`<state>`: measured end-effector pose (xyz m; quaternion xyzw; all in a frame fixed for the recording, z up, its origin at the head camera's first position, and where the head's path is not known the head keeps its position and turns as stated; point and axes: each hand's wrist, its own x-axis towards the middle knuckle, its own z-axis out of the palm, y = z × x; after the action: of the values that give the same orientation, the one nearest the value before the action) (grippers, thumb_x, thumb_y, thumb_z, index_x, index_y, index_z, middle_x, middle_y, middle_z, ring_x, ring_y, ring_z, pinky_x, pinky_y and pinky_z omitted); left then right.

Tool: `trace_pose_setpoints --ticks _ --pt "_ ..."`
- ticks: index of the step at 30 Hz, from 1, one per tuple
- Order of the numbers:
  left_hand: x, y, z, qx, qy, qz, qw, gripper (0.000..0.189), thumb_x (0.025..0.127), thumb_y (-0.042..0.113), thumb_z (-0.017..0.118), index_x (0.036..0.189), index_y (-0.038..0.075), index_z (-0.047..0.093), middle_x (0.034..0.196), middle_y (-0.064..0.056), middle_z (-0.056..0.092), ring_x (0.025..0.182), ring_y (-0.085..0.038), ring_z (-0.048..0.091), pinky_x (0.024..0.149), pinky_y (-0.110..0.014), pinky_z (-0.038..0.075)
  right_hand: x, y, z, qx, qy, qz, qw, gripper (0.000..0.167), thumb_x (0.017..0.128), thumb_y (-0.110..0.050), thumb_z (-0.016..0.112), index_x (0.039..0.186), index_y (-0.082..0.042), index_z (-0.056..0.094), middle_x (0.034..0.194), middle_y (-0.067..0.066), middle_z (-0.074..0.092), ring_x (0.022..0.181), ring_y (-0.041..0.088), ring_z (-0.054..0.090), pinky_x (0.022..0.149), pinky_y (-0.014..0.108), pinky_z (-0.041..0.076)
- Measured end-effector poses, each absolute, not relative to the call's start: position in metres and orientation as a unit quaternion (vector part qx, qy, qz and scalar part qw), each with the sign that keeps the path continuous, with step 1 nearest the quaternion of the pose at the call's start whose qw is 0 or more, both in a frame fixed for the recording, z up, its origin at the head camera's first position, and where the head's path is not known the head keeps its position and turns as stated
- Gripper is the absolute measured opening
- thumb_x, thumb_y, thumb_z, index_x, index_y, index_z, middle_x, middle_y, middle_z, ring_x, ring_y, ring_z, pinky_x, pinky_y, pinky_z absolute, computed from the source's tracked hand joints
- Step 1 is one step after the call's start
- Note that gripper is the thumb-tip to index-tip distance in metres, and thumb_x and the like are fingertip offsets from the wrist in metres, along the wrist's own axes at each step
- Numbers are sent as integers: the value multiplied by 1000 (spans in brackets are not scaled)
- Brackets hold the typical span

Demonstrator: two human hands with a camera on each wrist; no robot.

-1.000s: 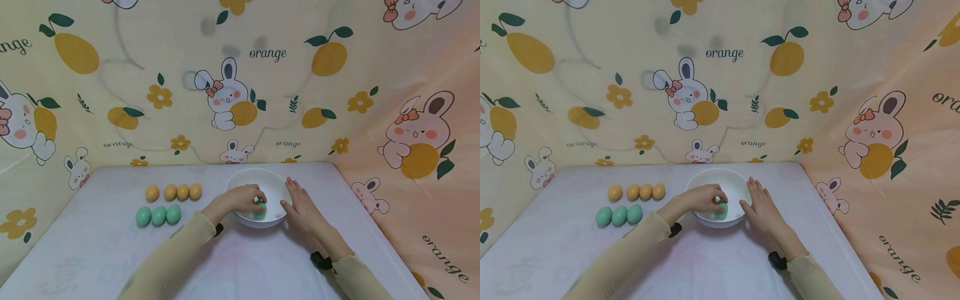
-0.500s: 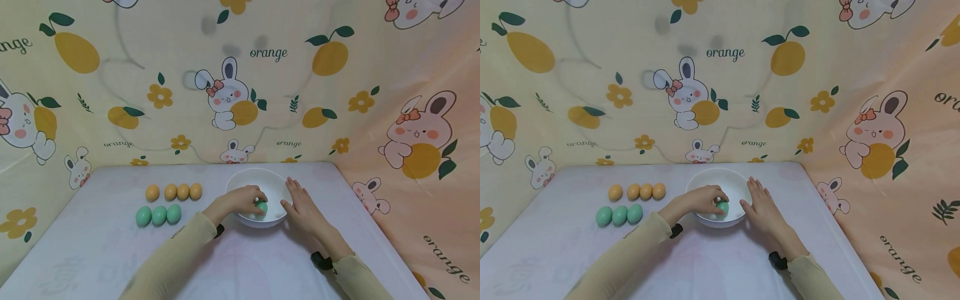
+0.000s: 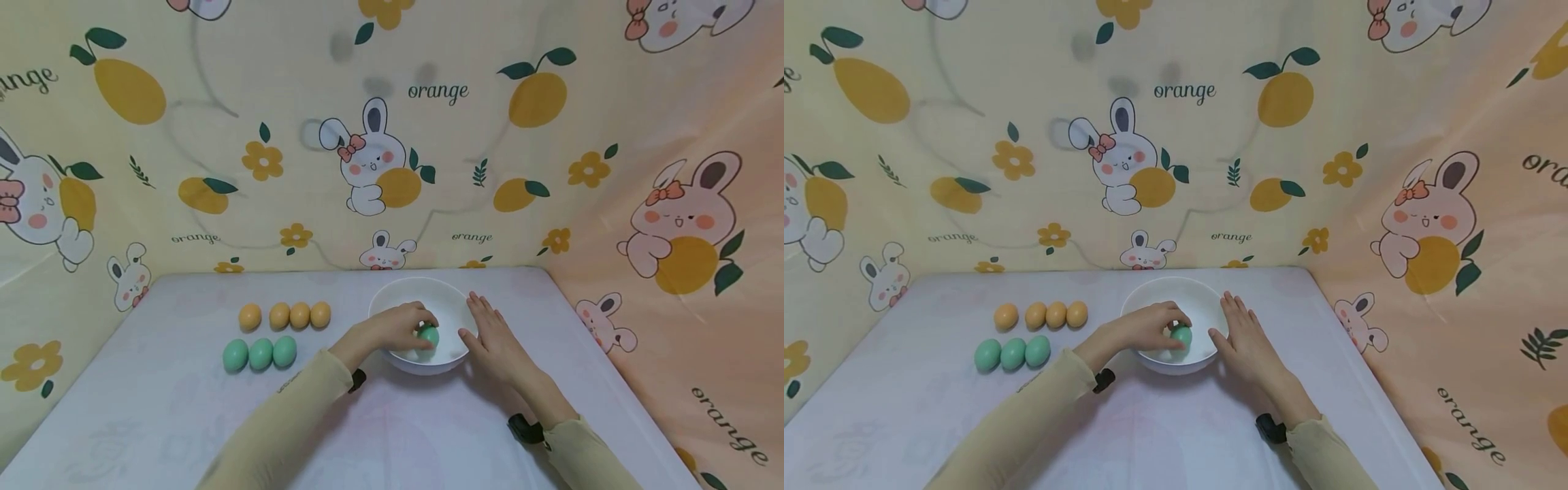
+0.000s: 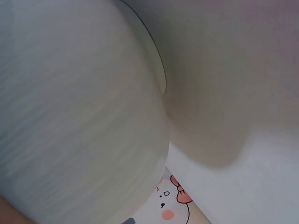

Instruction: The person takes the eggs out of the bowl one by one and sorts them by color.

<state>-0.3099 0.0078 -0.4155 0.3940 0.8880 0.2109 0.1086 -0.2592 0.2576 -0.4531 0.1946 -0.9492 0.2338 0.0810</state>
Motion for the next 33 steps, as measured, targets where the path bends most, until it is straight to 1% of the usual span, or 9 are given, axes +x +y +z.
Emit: trace_pose_setpoints --ticks 4,11,15,19,25,31,33 --pt "-308 6 -415 396 886 224 92 45 95 31 79 134 11 68 126 -5 63 109 -15 63 98 -25 52 -259 257 -453 196 -949 232 81 73 108 -36 52 162 5 23 171 19 18 157 43 14 124 65 14" --pt "-302 2 -411 383 888 245 67 45 96 31 78 135 13 66 133 -6 61 114 -17 62 104 -31 50 -260 259 -455 196 -950 227 82 76 109 -45 46 163 3 22 172 18 17 158 42 13 125 64 13" --pt "-298 -2 -409 382 887 256 47 45 96 31 77 135 13 65 135 -7 59 116 -17 60 106 -33 50 -260 259 -455 196 -950 228 82 76 110 -45 46 163 3 21 172 17 17 158 41 12 125 64 13" --pt "-294 -7 -408 391 877 279 16 43 96 28 77 134 11 65 135 -8 59 118 -20 61 105 -33 51 -260 259 -455 196 -950 226 84 75 110 -44 46 163 3 22 172 18 18 158 42 14 124 65 14" --pt "-289 -15 -406 406 853 328 -28 43 95 22 79 133 8 65 136 -10 58 116 -22 63 103 -34 52 -258 258 -455 197 -949 230 84 75 109 -43 47 162 3 22 172 18 18 157 43 14 124 65 14" --pt "-285 -26 -404 413 831 368 -63 44 93 19 80 132 5 64 133 -10 59 113 -23 63 100 -40 55 -258 258 -455 191 -951 227 81 75 109 -44 46 163 2 21 172 18 17 157 43 13 125 64 14" --pt "-283 -29 -403 411 827 377 -73 44 93 18 81 131 5 64 132 -9 59 112 -22 63 100 -39 55 -259 258 -456 188 -952 227 80 75 109 -44 46 163 2 21 172 17 16 158 43 13 125 64 13"
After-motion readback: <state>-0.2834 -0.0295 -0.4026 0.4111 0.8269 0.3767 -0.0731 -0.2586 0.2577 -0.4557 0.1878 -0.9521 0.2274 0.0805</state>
